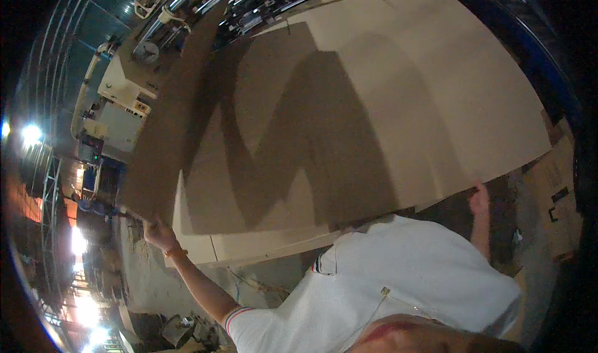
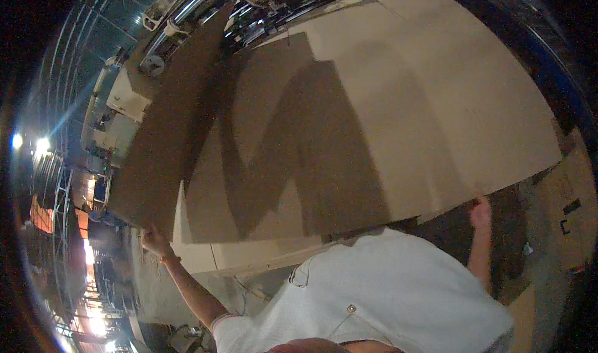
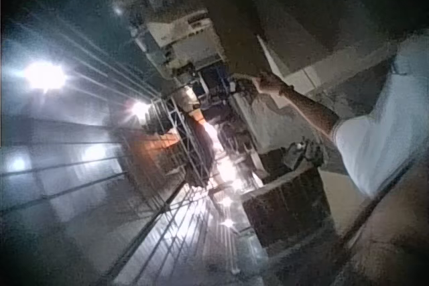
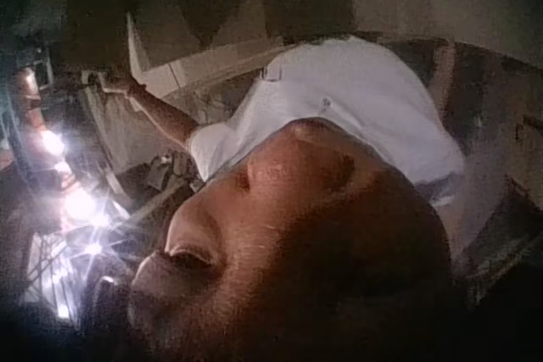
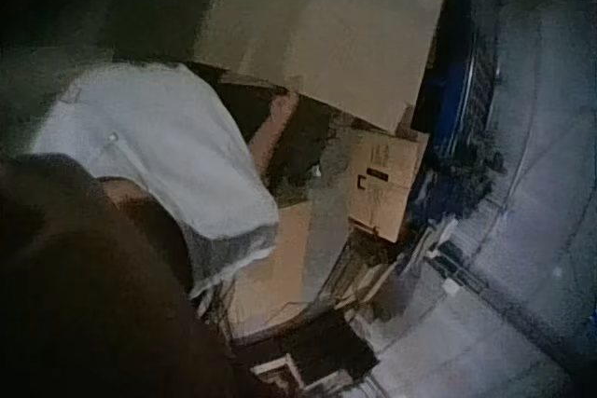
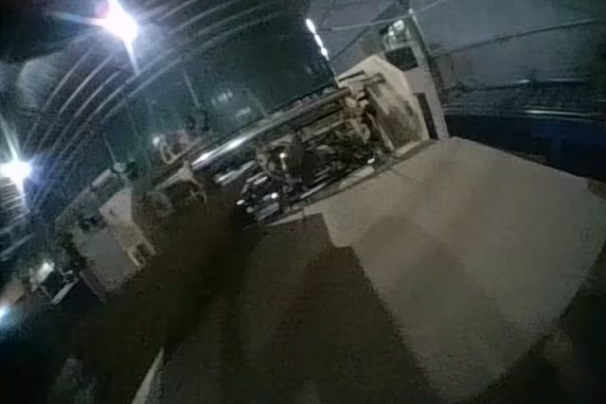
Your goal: The person repeatedly folds large flat cardboard sheets along pre-scored lines and stacks them on a table. The person handles the cardboard by hand, aligning edges and pressing folds to create compact folded units.
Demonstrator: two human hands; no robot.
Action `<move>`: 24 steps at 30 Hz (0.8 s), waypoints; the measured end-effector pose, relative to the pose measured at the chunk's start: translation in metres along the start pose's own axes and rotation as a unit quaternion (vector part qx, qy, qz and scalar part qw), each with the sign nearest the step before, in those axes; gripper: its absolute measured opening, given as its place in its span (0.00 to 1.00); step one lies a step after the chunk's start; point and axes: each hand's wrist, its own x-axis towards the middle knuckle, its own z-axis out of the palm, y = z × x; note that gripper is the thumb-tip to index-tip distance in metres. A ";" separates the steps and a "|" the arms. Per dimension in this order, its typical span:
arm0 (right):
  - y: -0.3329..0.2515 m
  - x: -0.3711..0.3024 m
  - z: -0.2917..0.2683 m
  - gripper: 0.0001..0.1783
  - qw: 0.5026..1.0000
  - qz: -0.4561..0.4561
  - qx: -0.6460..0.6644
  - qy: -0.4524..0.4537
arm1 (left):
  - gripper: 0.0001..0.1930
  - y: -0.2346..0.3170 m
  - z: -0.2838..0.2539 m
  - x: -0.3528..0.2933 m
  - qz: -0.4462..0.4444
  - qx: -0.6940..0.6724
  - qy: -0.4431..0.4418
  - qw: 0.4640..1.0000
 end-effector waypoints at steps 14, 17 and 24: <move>-0.085 0.075 -0.231 0.28 0.947 -0.308 -0.009 0.089 | 0.11 -0.077 0.091 -0.060 -0.084 -0.072 -0.059 0.992; -0.115 0.103 -0.192 0.31 0.944 -0.281 -0.071 0.159 | 0.12 -0.046 0.069 -0.053 -0.102 0.019 -0.058 0.993; -0.211 0.014 0.066 0.28 0.894 -0.326 -0.068 0.299 | 0.14 -0.060 0.053 -0.058 -0.122 -0.001 0.036 0.992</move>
